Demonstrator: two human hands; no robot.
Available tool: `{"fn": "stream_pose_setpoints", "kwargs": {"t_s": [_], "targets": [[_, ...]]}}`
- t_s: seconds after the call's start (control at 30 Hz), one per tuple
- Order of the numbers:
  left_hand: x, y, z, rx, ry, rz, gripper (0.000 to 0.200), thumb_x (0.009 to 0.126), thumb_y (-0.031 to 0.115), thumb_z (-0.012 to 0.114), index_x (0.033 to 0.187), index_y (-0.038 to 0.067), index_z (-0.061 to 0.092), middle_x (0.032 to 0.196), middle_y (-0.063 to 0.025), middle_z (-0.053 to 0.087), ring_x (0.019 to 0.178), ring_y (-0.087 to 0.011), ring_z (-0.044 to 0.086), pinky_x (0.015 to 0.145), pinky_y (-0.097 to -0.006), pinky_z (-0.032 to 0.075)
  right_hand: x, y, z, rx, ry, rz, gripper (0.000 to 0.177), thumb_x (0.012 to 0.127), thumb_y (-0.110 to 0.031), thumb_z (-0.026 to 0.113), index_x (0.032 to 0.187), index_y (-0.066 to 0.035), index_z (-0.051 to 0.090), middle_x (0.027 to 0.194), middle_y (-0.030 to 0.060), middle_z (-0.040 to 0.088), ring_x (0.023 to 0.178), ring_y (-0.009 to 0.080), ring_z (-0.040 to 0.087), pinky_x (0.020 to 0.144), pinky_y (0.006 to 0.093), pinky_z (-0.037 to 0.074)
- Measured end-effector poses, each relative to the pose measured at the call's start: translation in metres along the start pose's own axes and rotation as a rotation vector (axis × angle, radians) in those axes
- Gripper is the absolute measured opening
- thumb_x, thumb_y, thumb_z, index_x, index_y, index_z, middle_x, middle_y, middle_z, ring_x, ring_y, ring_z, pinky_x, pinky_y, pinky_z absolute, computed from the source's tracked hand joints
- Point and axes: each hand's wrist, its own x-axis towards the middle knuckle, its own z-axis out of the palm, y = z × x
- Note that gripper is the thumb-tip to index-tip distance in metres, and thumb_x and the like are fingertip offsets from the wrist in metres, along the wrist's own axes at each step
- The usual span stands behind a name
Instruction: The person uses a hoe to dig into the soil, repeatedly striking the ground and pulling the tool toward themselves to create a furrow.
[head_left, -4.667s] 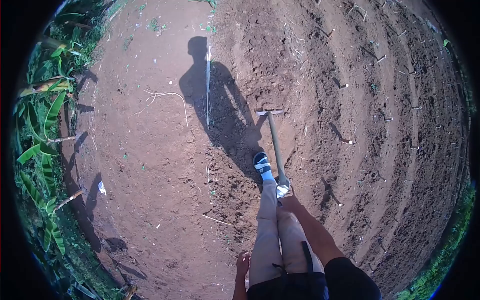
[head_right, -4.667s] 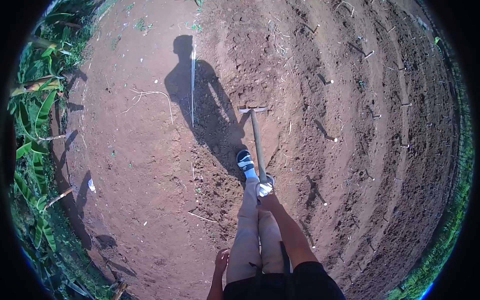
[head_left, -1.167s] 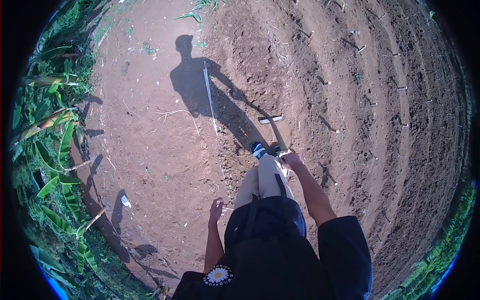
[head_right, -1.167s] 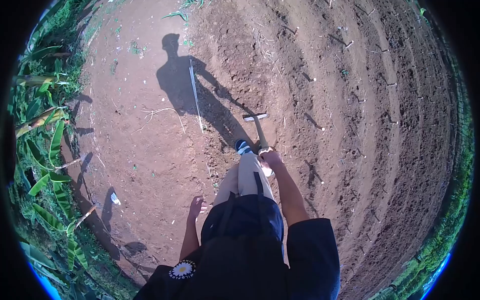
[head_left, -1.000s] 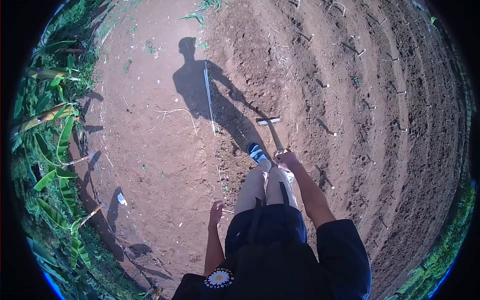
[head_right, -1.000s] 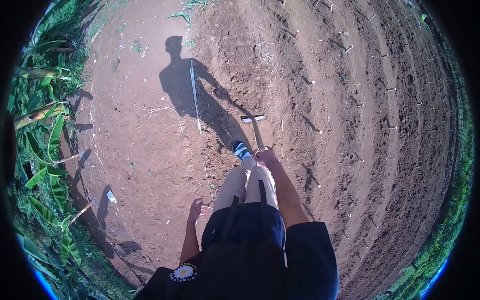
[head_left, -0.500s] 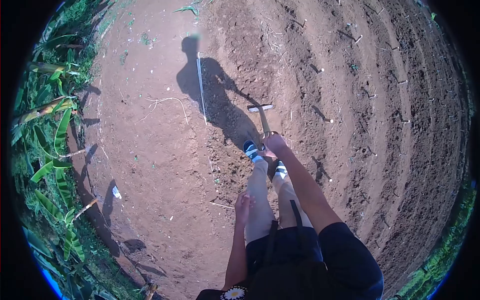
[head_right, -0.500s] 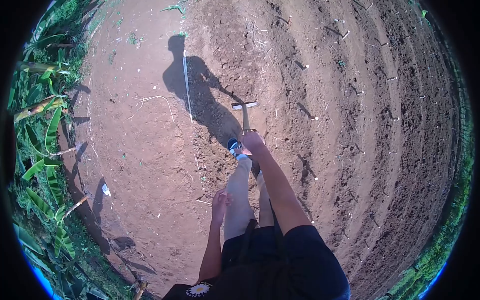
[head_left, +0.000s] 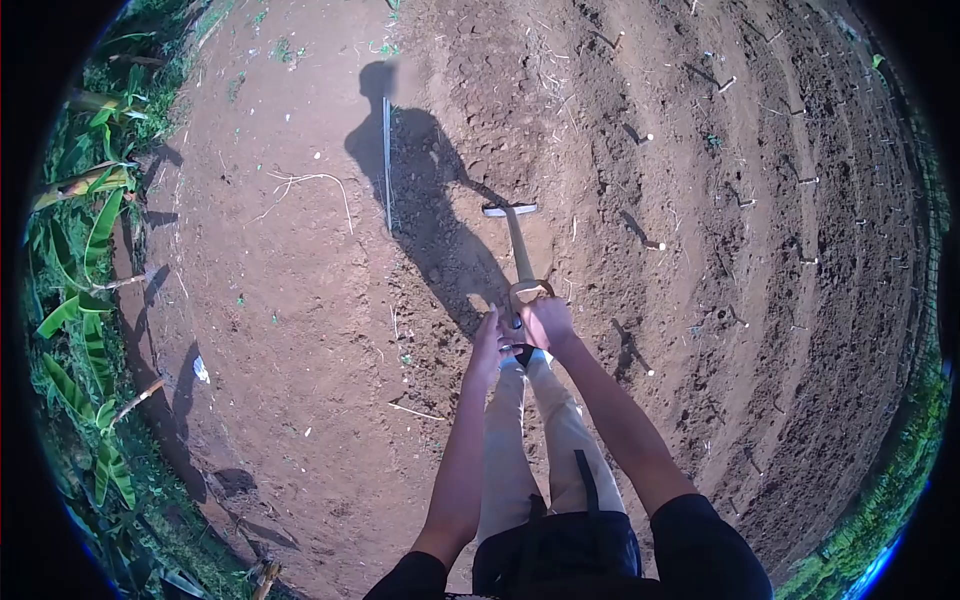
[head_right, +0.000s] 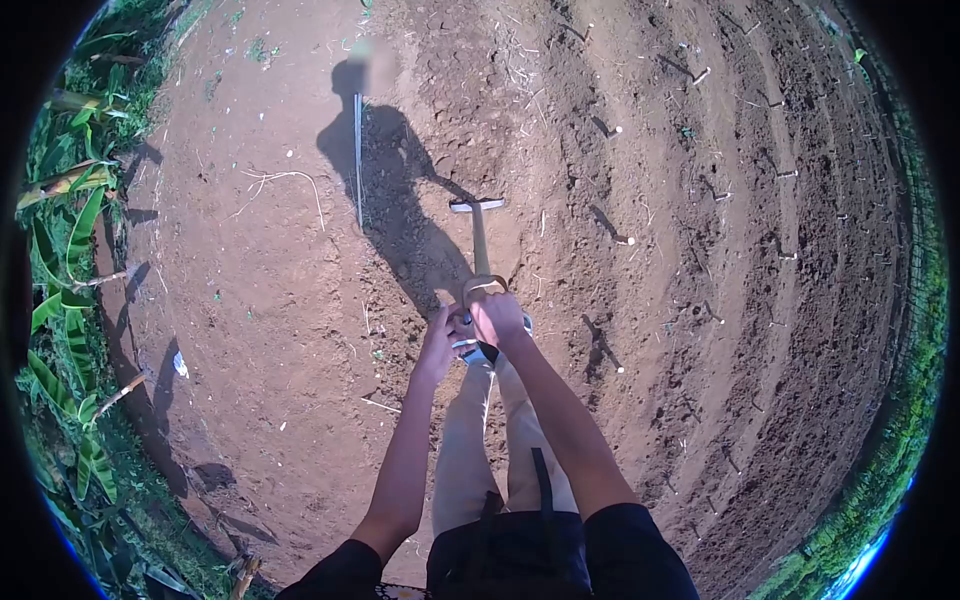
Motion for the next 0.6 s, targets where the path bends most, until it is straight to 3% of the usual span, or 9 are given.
{"fn": "stream_pose_setpoints", "kwargs": {"t_s": [0.1,0.17,0.2,0.3,0.37,0.43,0.5,0.57,0.6], "targets": [[0.022,-0.004,-0.004,0.067,-0.008,-0.092,0.057,0.083,0.054,0.043,0.114,0.006,0.045,0.081,-0.0057,0.051,0.075,-0.0135,0.049,0.064,-0.0307,0.044,-0.02,-0.008,0.037,0.053,0.014,-0.028,0.013,0.066,-0.022,0.054,0.065,-0.01,0.06,0.06,0.0118,0.059,0.057,0.0243,0.061,0.051,0.0346,0.047],[0.032,-0.038,-0.006,0.568,0.03,0.309,0.059,0.084,0.053,0.043,0.114,0.003,0.045,0.081,-0.0056,0.051,0.073,-0.0147,0.049,0.064,-0.0295,0.043,-0.033,-0.005,0.078,0.116,0.087,-0.09,0.015,0.065,-0.024,0.056,0.063,-0.009,0.057,0.058,0.0122,0.058,0.055,0.0254,0.06,0.052,0.0352,0.047],[0.035,-0.049,-0.012,0.603,0.04,0.079,0.054,0.086,0.048,0.042,0.115,0.002,0.044,0.084,-0.0094,0.054,0.077,-0.0187,0.052,0.07,-0.0296,0.042,-0.039,-0.007,0.089,0.204,0.107,-0.062,0.016,0.064,-0.024,0.057,0.063,-0.009,0.056,0.059,0.0123,0.057,0.054,0.0258,0.06,0.051,0.0359,0.047],[0.042,-0.096,-0.032,0.605,0.147,0.253,0.046,0.089,0.042,0.039,0.115,0.004,0.044,0.089,-0.0133,0.056,0.084,-0.023,0.054,0.075,-0.0325,0.04,-0.051,-0.022,0.105,0.311,0.148,-0.02,0.019,0.062,-0.025,0.06,0.065,-0.008,0.055,0.06,0.0125,0.057,0.053,0.0264,0.058,0.051,0.0371,0.046],[0.052,-0.123,-0.05,0.658,0.179,0.163,0.043,0.09,0.039,0.035,0.115,0.006,0.043,0.094,-0.0178,0.056,0.087,-0.0275,0.055,0.077,-0.0354,0.04,-0.058,-0.031,0.12,0.326,0.165,-0.004,0.021,0.061,-0.026,0.062,0.067,-0.007,0.054,0.061,0.0127,0.057,0.053,0.0266,0.058,0.05,0.0377,0.046],[0.044,-0.131,-0.056,0.735,0.165,0.132,0.047,0.089,0.042,0.03,0.121,0.008,0.039,0.105,-0.0242,0.054,0.098,-0.0405,0.051,0.083,-0.0419,0.04,-0.066,-0.038,0.141,0.263,0.14,0.038,0.024,0.06,-0.026,0.063,0.07,-0.007,0.054,0.061,0.0118,0.057,0.057,0.0259,0.058,0.054,0.0367,0.047],[0.042,-0.145,-0.065,0.74,0.172,0.12,0.044,0.089,0.039,0.03,0.121,0.011,0.039,0.102,-0.0246,0.055,0.097,-0.041,0.052,0.082,-0.0433,0.04,-0.074,-0.042,0.163,0.217,0.151,0.036,0.029,0.06,-0.029,0.065,0.074,-0.006,0.054,0.063,0.0106,0.058,0.062,0.0254,0.059,0.06,0.0354,0.047],[0.047,-0.16,-0.077,0.825,0.212,0.07,0.042,0.089,0.038,0.031,0.121,0.013,0.04,0.1,-0.0246,0.056,0.095,-0.0418,0.053,0.08,-0.0441,0.042,-0.079,-0.043,0.192,0.209,0.608,-0.131,0.027,0.06,-0.029,0.065,0.076,-0.009,0.056,0.061,0.0089,0.058,0.055,0.0252,0.059,0.054,0.036,0.047],[0.044,-0.161,-0.078,0.808,0.202,0.077,0.041,0.089,0.037,0.034,0.121,0.012,0.04,0.098,-0.0248,0.057,0.093,-0.0418,0.054,0.079,-0.0436,0.043,-0.08,-0.047,0.197,0.249,0.112,0.022,0.032,0.061,-0.034,0.066,0.079,-0.009,0.057,0.066,0.0086,0.06,0.065,0.0233,0.061,0.061,0.0347,0.046]]}}
